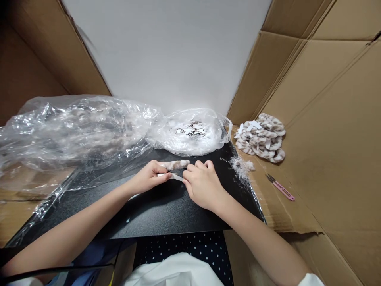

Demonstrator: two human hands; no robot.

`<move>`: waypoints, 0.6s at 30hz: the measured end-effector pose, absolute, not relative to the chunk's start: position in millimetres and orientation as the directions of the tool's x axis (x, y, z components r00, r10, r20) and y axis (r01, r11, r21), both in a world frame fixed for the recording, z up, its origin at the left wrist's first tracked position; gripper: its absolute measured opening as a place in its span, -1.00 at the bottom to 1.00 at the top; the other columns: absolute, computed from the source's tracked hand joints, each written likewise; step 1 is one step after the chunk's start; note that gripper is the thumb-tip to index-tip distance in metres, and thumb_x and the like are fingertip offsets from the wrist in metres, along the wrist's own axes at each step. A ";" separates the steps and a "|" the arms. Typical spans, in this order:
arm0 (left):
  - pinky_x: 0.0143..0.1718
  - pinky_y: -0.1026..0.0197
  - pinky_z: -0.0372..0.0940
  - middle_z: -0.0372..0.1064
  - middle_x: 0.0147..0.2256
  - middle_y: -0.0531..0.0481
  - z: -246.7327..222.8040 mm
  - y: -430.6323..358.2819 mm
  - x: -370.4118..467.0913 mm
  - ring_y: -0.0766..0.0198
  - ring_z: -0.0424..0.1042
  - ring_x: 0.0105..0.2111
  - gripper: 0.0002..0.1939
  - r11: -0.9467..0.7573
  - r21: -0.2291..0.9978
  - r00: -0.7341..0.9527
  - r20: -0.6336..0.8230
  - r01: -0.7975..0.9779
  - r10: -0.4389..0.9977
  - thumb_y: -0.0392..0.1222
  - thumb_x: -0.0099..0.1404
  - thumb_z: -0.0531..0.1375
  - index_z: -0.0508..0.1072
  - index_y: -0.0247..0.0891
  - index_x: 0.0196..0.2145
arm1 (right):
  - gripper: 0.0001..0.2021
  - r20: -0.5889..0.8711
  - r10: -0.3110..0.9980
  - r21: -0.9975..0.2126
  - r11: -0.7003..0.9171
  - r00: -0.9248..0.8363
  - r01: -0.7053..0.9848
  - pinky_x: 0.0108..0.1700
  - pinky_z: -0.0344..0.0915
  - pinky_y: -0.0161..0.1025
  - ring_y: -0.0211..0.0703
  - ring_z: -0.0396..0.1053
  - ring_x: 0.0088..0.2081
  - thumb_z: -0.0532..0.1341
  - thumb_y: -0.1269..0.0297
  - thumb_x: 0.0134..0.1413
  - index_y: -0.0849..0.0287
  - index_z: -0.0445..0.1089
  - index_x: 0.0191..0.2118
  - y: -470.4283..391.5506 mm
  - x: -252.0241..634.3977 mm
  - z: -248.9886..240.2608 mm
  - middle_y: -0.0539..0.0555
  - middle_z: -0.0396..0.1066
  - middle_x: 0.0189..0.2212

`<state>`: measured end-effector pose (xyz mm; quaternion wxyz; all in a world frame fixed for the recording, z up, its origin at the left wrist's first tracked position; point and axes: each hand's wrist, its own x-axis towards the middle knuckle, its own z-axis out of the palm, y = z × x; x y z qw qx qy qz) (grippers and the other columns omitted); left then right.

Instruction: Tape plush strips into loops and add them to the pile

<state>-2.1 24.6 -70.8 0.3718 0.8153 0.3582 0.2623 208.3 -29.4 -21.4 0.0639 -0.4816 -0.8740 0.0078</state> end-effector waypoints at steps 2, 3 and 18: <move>-0.47 0.24 -0.08 -0.13 -0.64 0.13 -68.7 24.1 -3.3 0.40 -0.05 -0.57 -0.52 -0.492 0.774 0.653 0.138 0.398 0.745 -0.07 0.29 0.06 0.01 -0.27 -0.70 | -0.80 0.108 0.843 -0.078 0.536 -0.527 0.841 -0.19 -0.07 -0.14 -0.17 0.19 -0.26 0.08 0.34 0.25 0.18 0.37 -0.38 -29.8 209.4 -22.0 0.04 0.40 -0.35; -0.43 0.25 -0.04 -0.06 -0.63 0.13 -67.3 23.5 -3.5 0.40 0.00 -0.55 -0.54 -0.509 0.756 0.676 0.120 0.413 0.727 -0.07 0.31 0.04 0.05 -0.28 -0.69 | -0.80 0.108 0.841 -0.080 0.538 -0.529 0.839 -0.19 -0.07 -0.14 -0.17 0.19 -0.27 0.07 0.34 0.25 0.18 0.37 -0.38 -30.2 209.7 -22.4 0.04 0.40 -0.35; -0.43 0.24 -0.04 -0.06 -0.68 0.12 -72.9 19.6 8.9 0.38 0.00 -0.56 -0.70 -0.505 0.694 0.523 0.213 0.513 0.825 -0.26 0.09 0.03 0.04 -0.26 -0.73 | -0.84 0.217 0.745 0.129 0.618 -0.630 0.775 -0.16 -0.08 -0.07 -0.13 0.15 -0.30 0.08 0.49 0.17 0.17 0.34 -0.37 -42.0 200.4 -40.4 0.04 0.37 -0.39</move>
